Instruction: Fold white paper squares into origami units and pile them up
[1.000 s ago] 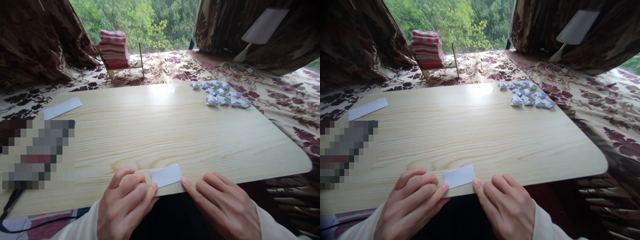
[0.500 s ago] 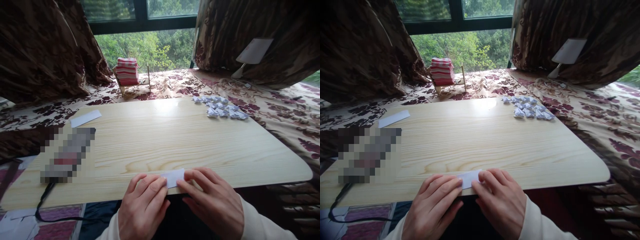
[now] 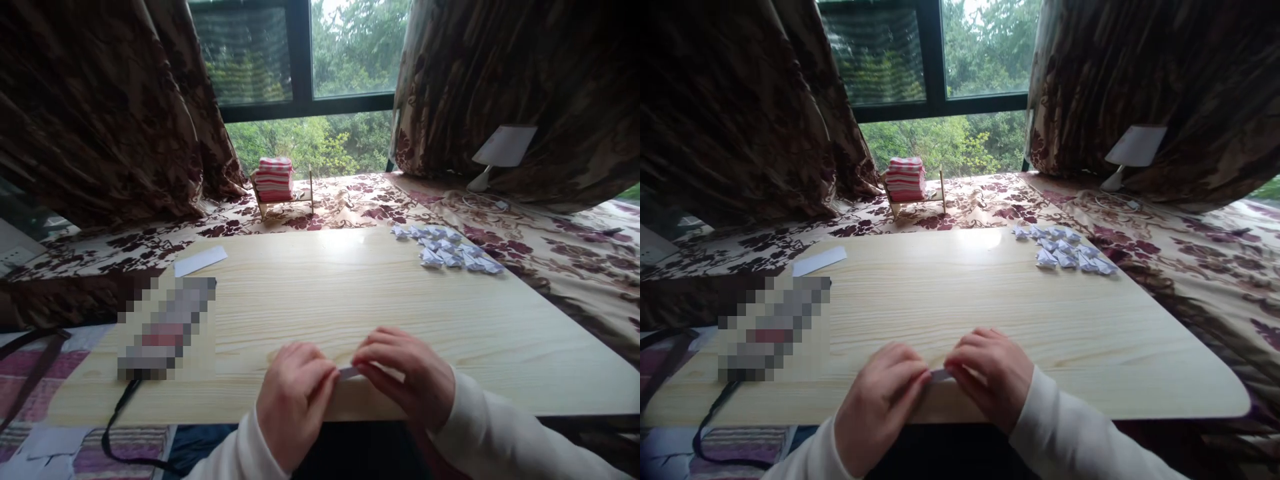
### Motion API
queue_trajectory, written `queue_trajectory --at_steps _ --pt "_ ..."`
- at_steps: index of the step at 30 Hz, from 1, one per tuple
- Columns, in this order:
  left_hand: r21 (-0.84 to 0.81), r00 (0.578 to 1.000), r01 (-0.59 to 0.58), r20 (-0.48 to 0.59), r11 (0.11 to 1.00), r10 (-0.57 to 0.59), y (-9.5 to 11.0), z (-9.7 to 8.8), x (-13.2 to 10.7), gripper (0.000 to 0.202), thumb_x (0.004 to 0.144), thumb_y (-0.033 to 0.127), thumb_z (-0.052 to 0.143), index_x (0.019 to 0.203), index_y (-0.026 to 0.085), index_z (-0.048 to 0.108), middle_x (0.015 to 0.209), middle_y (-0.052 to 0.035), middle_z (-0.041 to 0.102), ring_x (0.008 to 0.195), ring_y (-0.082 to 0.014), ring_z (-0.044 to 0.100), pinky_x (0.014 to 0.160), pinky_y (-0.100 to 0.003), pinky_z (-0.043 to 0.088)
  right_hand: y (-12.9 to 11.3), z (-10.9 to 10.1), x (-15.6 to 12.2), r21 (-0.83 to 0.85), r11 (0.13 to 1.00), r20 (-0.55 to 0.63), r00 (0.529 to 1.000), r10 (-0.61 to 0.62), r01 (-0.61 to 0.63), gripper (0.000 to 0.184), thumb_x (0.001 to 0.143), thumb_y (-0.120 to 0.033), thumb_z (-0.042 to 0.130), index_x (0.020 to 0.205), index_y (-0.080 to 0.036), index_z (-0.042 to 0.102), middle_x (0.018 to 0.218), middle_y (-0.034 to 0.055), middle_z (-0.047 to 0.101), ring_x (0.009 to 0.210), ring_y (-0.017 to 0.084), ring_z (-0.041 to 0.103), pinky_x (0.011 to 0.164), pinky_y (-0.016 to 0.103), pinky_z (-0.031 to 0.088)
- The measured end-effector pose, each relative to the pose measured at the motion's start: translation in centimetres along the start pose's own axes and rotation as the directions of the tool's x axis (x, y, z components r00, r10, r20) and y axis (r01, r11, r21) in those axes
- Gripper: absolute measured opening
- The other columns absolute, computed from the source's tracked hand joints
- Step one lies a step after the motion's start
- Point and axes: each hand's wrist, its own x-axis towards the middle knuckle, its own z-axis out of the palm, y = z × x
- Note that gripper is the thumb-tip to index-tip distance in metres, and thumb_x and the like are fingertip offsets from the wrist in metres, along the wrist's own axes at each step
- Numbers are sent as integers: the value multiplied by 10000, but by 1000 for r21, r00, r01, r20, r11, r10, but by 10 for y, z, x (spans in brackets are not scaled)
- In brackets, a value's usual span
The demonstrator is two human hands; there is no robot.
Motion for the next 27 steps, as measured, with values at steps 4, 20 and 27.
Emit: queue_trajectory --at_steps 4,20,27 --pt "-200 970 242 47 949 -238 -25 -9 57 222 795 224 526 635 142 655 631 -37 592 635 -152 530 617 -274 406 28 -11 58 181 971 -34 985 166 -158 170 780 -258 551 800 -151 681 700 49 666 634 145 561 604 275 426" --pt "-108 985 172 18 979 -171 -77 -5 113 216 722 183 490 525 159 575 539 -2 516 558 -130 476 565 -253 363 111 -3 104 258 895 -181 892 414 -363 178 747 -301 530 687 -152 607 551 -7 539 525 116 460 508 240 369" --pt "-88 987 156 -9 984 -157 -74 -17 119 161 742 227 468 632 161 566 668 -20 522 688 -156 489 661 -273 384 93 -5 108 290 906 -69 937 342 -310 195 742 -325 547 699 -150 621 584 2 565 556 119 479 552 246 402"
